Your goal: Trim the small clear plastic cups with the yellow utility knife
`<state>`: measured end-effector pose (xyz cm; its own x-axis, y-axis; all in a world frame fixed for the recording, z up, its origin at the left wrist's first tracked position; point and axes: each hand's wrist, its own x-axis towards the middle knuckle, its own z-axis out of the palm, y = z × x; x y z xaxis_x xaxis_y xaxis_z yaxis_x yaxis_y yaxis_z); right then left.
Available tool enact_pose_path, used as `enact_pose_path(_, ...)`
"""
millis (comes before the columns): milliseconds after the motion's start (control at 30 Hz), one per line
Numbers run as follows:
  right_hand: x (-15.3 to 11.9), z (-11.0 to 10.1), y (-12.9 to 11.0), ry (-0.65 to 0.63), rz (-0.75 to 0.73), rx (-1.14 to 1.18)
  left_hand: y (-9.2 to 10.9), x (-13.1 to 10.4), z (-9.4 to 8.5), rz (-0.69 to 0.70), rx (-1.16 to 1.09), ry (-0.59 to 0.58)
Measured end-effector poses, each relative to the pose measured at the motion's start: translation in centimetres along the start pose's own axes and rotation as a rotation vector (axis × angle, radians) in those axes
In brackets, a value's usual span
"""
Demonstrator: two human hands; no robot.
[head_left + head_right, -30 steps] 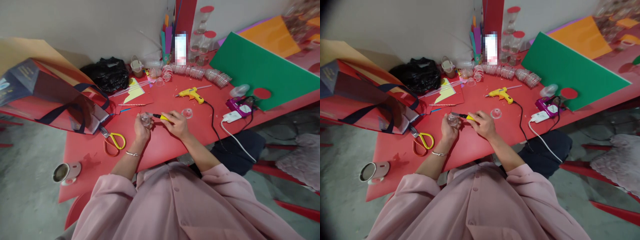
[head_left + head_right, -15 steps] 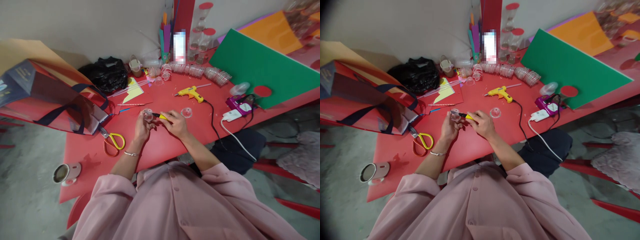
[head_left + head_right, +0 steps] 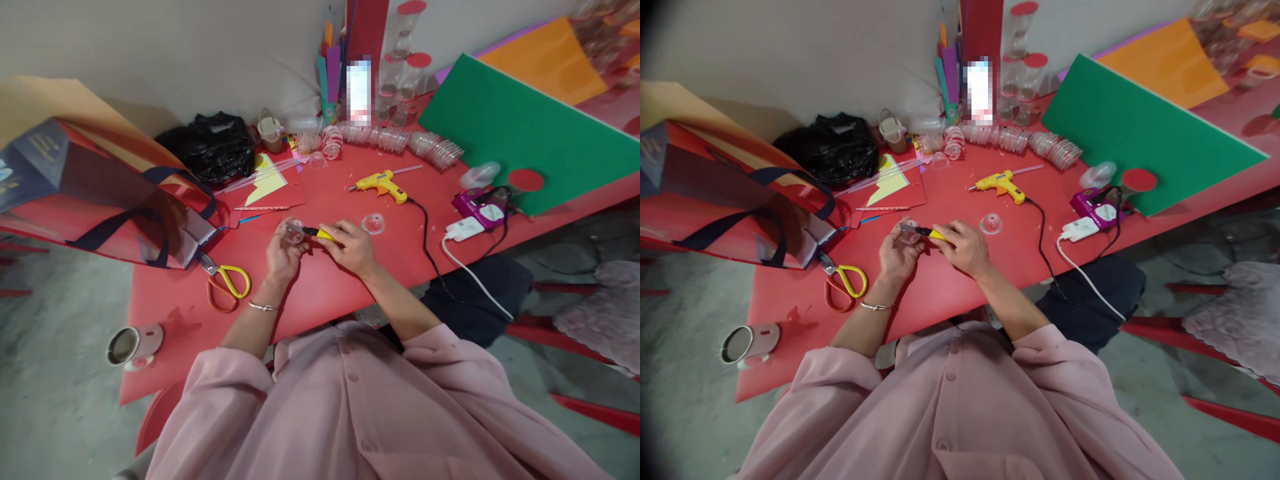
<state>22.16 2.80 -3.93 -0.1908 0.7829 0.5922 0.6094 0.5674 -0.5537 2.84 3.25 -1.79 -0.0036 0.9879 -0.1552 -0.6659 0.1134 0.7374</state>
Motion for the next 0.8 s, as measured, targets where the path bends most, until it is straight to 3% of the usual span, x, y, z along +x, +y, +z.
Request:
enact_pose_path(267, -0.2, 0.59, -0.15, -0.066, -0.091, 0.01, -0.3, 0.49, 0.11, 0.023, 0.015, 0.102)
enact_pose_path(467, -0.19, 0.37, -0.22, -0.109, -0.073, 0.008, -0.22, 0.46, 0.33, -0.052, 0.034, 0.182)
enact_pose_path(800, 0.0, 0.03, -0.58, -0.178, -0.05, -0.136, -0.19, 0.01, 0.85, -0.004, 0.099, 0.174)
